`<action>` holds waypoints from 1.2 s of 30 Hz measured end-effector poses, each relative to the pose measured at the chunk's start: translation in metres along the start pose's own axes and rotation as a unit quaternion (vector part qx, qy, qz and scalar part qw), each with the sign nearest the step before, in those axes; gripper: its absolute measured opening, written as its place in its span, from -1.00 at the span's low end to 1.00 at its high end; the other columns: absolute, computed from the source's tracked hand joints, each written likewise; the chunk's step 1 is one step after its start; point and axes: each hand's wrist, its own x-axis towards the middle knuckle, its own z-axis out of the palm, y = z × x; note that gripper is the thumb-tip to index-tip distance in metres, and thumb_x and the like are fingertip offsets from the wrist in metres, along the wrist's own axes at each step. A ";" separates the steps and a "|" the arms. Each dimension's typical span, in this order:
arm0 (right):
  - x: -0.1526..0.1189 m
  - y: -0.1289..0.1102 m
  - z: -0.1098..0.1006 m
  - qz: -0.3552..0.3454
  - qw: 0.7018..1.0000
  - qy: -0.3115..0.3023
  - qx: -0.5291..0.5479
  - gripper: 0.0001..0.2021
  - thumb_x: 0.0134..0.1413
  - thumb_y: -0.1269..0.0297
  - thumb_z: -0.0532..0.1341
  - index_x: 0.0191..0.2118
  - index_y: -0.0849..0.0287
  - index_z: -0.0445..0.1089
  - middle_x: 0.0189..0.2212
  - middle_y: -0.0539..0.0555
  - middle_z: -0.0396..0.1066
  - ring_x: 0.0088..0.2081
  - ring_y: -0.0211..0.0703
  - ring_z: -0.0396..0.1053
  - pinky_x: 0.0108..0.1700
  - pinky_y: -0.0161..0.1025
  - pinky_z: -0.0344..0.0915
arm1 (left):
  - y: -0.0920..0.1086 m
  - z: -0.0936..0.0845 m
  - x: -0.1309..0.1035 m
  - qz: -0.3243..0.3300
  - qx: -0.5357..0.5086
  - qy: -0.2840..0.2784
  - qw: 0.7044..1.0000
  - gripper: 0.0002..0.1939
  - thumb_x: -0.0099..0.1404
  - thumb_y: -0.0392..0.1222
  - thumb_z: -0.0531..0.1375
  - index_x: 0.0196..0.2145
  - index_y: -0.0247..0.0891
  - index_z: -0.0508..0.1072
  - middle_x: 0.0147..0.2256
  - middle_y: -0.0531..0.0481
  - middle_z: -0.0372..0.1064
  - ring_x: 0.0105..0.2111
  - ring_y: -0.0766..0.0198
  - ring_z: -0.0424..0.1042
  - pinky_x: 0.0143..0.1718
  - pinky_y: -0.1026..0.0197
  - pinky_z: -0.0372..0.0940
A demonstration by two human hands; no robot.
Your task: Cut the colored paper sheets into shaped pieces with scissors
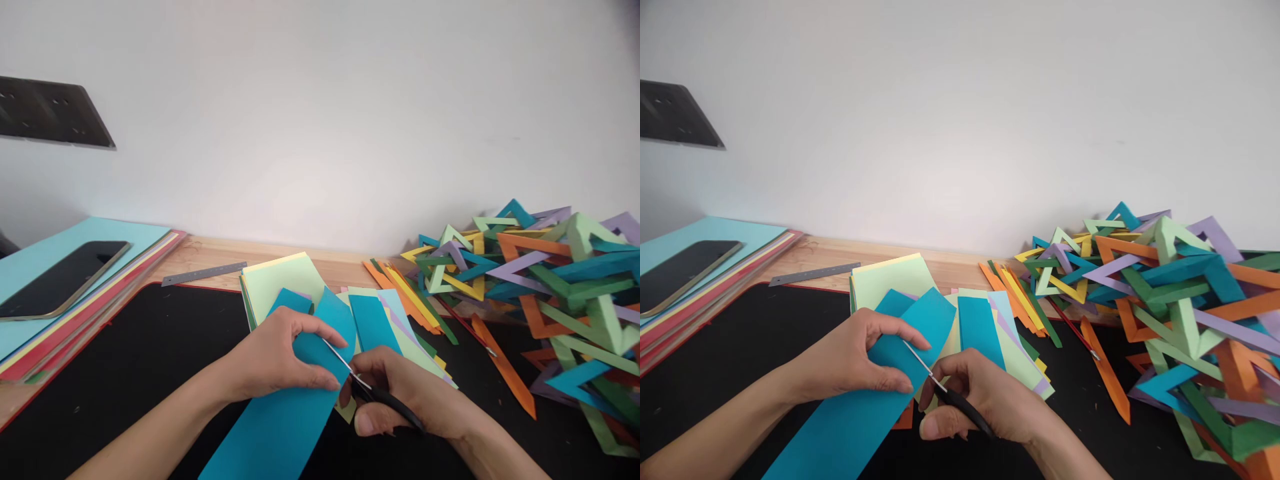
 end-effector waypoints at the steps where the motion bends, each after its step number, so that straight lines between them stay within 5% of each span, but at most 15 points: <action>1: 0.000 0.000 0.000 0.001 1.000 0.003 -0.001 -0.59 -0.20 0.01 0.40 -0.36 0.29 0.43 -0.67 -0.08 0.21 -0.63 -0.40 0.12 -0.61 -0.45 -0.04 | 0.000 0.000 0.000 0.000 0.001 0.000 1.000 -0.67 -0.05 -0.17 0.40 -0.26 -0.22 0.57 -0.31 0.11 0.47 -0.30 0.28 0.37 -0.34 0.34 0.19; 22: 0.001 0.002 0.001 0.035 0.999 0.018 0.027 -0.62 -0.30 0.12 0.46 -0.38 0.29 0.46 -0.69 -0.09 0.26 -0.68 -0.44 0.19 -0.65 -0.53 0.10 | 0.003 -0.001 0.000 -0.008 0.007 -0.005 1.000 -0.65 -0.04 -0.12 0.39 -0.25 -0.22 0.57 -0.32 0.08 0.45 -0.32 0.25 0.34 -0.34 0.31 0.18; 36: 0.001 0.007 -0.001 0.022 0.999 0.011 0.031 -0.61 -0.26 0.07 0.44 -0.37 0.29 0.47 -0.68 -0.08 0.28 -0.70 -0.46 0.18 -0.66 -0.54 0.11 | 0.003 -0.003 -0.002 -0.002 0.042 0.015 0.999 -0.65 0.08 -0.02 0.31 -0.18 -0.19 0.54 -0.59 0.19 0.07 -0.60 0.44 -0.05 -0.61 0.35 -0.12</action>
